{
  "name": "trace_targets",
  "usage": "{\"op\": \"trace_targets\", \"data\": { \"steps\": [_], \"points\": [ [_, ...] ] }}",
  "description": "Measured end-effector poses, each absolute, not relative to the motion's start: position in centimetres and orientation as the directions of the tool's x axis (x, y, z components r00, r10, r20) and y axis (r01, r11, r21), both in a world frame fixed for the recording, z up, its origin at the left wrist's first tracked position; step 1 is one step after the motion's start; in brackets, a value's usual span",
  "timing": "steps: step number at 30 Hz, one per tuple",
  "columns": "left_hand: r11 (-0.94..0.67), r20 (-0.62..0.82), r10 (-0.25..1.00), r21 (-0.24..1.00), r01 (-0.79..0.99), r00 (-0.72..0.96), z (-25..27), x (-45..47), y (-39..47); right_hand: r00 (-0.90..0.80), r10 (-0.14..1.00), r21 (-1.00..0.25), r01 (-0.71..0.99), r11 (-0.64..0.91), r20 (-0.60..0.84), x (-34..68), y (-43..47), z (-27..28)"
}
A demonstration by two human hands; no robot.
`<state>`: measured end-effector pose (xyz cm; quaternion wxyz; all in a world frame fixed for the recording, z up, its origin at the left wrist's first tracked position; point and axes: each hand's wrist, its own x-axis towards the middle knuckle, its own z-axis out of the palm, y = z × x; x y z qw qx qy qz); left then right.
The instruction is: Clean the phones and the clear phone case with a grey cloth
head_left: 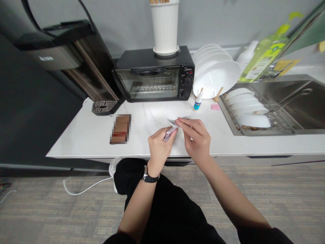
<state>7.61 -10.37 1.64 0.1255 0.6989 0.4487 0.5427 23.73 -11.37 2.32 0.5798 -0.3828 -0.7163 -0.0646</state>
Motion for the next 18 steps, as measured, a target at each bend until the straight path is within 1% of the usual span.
{"op": "trace_targets", "data": {
  "steps": [6, 12, 18],
  "points": [
    [-0.613, 0.684, 0.729, 0.639, 0.466, 0.022, 1.5, 7.7, -10.2, -0.011, 0.475, -0.350, 0.660, 0.665, 0.880, 22.9, -11.8, 2.1],
    [-0.636, 0.732, 0.681, 0.592, 0.495, -0.001, 0.9, 7.6, -9.7, -0.099, 0.446, -0.294, 0.623, 0.725, 0.889, 21.1, -12.9, 2.2],
    [-0.613, 0.700, 0.714, 0.618, 0.492, 0.010, 0.3, 7.2, -9.4, -0.146, 0.423, -0.265, 0.589, 0.763, 0.894, 20.8, -13.2, 2.0]
  ]
}}
